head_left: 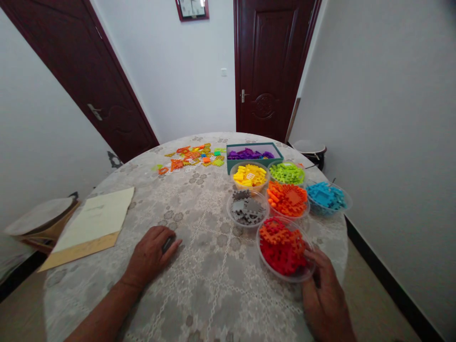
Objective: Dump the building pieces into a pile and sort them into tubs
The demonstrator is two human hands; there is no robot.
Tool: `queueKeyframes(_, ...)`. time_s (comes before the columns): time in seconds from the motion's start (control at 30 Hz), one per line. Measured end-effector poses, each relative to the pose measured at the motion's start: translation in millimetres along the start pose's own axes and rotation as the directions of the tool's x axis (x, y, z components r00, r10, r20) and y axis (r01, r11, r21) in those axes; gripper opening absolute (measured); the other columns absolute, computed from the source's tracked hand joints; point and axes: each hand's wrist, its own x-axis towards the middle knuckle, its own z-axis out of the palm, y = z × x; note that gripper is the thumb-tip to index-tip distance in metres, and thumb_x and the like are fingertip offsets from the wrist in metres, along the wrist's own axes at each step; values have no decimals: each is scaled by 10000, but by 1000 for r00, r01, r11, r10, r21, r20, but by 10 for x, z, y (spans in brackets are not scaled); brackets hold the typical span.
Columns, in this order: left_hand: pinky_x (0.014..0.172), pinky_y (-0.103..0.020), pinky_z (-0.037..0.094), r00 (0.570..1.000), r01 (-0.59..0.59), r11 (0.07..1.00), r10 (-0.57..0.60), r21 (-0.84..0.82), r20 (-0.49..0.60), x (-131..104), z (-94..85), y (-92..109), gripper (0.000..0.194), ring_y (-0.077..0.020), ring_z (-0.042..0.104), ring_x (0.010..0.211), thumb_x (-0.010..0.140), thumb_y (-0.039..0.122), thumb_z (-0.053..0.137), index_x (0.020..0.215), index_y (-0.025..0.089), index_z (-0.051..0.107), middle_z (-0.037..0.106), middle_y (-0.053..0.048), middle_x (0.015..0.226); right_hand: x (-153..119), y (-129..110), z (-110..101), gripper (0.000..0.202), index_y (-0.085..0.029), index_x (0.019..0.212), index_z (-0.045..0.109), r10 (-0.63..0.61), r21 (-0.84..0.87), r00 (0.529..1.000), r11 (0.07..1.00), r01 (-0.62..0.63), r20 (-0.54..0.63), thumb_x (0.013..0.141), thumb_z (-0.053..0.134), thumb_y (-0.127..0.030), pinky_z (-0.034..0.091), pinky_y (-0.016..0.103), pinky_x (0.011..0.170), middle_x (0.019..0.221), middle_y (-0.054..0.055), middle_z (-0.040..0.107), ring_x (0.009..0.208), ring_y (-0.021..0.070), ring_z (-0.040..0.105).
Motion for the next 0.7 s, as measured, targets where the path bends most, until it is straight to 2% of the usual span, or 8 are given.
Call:
queueKeyframes(0.17,884,-405,533,1000,8,1000,-8,8,14,5,1,22,210,-250,638,940,963,448,639,964,239,653,687,-71,969,-21,31,-36,271,-242,1219,580,14,-20,1000,1000,-14,-6,981,499,-343,428,541,1157,1500,126,557,1409,313,531)
queueKeyframes(0.4,862,-404,521,1000,-7,1000,7,2,25,13,-9,43,213,-250,623,908,981,437,611,926,235,648,672,-70,919,16,-96,-45,202,-236,1111,587,23,-9,998,1000,-24,-61,967,488,-337,418,538,1160,1441,136,583,1366,309,550)
queueKeyframes(0.7,840,-397,518,999,-44,997,43,-64,-10,-17,74,-71,262,-250,637,879,996,462,581,879,237,645,681,-66,886,67,-100,-20,224,-206,1093,610,-117,-100,986,989,105,-118,938,464,-273,443,544,1137,1331,151,648,1296,303,592)
